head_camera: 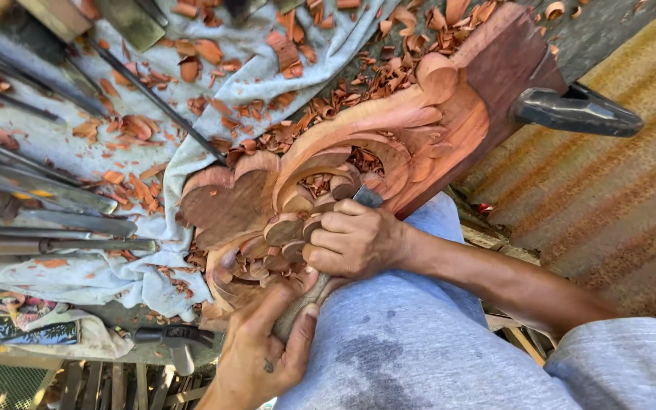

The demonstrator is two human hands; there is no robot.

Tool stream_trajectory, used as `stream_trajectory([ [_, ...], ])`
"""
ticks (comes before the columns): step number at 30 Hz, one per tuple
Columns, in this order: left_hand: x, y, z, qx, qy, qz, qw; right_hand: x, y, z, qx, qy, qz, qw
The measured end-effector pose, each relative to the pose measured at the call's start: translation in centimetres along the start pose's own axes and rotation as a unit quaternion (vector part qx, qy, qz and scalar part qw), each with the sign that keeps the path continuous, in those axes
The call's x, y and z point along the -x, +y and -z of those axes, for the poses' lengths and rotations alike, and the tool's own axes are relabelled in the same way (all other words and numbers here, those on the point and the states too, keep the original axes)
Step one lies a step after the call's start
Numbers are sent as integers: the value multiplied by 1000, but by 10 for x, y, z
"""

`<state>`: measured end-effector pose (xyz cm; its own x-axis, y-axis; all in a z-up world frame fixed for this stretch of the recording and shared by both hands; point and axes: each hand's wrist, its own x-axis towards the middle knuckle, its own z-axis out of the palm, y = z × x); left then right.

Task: The recorder is using various chisels and a mallet to carve intricate floral patterns into a wooden panel.

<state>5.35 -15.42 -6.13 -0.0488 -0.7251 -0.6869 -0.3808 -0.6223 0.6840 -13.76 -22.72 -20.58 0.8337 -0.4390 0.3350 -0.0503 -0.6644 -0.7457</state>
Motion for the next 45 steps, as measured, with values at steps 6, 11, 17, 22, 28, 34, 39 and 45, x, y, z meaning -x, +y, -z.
stream_trajectory([
  [6,-12,7,10,-20,-25,-21,999,-4,1,3,1,10,-15,1000],
  [11,-27,20,28,-33,-79,24,996,3,-5,-8,18,7,-39,999],
  [17,-18,16,42,-29,-107,-12,994,-3,-15,-12,39,16,-59,997],
  [22,1,1,43,-82,30,-210,974,4,-11,-15,45,25,-78,996],
  [28,2,-14,13,64,197,-231,951,5,-8,-9,49,59,-77,994],
  [34,-2,22,7,-23,30,-129,991,10,-10,-8,25,15,-3,1000],
  [39,4,11,4,-29,-45,118,992,7,-11,-1,9,17,-12,1000],
  [45,-6,33,2,-90,-21,30,995,7,-10,2,-5,36,-38,999],
])
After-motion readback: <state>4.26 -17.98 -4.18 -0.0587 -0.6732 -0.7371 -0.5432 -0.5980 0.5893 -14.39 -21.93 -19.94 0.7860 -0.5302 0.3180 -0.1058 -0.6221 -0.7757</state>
